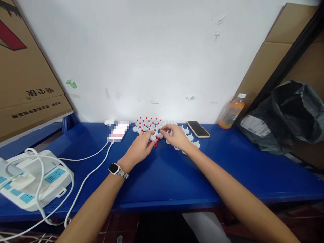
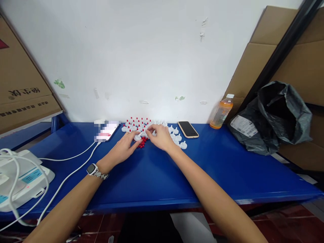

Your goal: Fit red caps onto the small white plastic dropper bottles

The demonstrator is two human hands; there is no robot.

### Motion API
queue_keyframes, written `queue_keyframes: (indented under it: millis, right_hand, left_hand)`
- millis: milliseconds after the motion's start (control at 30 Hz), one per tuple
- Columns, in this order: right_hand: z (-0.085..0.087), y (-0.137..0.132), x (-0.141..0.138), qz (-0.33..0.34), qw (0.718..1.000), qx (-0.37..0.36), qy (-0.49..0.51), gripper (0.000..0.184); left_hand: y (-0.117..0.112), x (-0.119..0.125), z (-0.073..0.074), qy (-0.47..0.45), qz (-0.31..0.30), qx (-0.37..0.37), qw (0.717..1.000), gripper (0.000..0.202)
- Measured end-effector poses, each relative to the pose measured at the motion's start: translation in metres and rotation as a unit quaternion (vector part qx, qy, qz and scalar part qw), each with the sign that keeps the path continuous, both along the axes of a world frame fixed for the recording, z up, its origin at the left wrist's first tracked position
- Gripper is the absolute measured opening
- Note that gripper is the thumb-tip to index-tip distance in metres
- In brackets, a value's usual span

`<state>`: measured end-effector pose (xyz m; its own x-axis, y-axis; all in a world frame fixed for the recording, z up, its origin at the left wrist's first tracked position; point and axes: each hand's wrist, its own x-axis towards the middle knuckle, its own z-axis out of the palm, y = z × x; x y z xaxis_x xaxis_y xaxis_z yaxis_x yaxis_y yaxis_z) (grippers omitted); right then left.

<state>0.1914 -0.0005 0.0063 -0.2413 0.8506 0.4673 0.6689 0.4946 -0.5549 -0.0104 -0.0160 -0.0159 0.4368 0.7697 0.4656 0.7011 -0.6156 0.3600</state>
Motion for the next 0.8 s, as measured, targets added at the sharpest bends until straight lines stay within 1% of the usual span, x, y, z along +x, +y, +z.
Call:
queue_keyframes:
  millis: [67,133,200,333,533,633,700,767,800]
  right_hand:
    - [-0.005,0.004,0.005,-0.065,0.988,0.05,-0.134,0.018]
    - [-0.009,0.008,0.008,-0.094,0.967,0.072,-0.224,0.017]
    - [-0.012,0.011,0.006,-0.101,0.956,0.07,-0.265,0.019]
    - [-0.012,0.014,-0.001,-0.111,0.948,0.063,-0.29,0.019]
    - [-0.014,0.017,-0.002,-0.098,0.947,0.054,-0.301,0.019]
    - [-0.013,0.016,0.0,-0.09,0.955,0.053,-0.277,0.017]
    - [-0.01,0.014,0.001,-0.082,0.971,0.063,-0.218,0.014]
    - [-0.005,0.008,0.003,-0.056,0.99,0.061,-0.113,0.012]
    - [-0.003,0.005,0.003,-0.036,0.997,0.048,-0.049,0.012]
  left_hand:
    - [0.0,0.0,0.0,0.003,0.008,-0.006,1.0,0.041]
    - [-0.001,0.001,0.0,0.004,0.006,-0.011,1.0,0.042]
    - [-0.001,0.002,0.0,0.002,-0.001,-0.011,1.0,0.042]
    - [-0.001,0.003,0.0,0.005,-0.007,-0.014,1.0,0.04]
    - [-0.002,0.004,0.001,0.01,-0.001,-0.028,1.0,0.04]
    - [-0.002,0.003,0.001,0.009,-0.003,-0.029,1.0,0.04]
    - [-0.001,0.002,0.0,0.007,-0.007,-0.027,1.0,0.04]
    - [-0.001,0.002,0.0,0.003,-0.009,-0.025,1.0,0.04]
    - [-0.001,0.001,0.0,0.001,-0.01,-0.024,1.0,0.04]
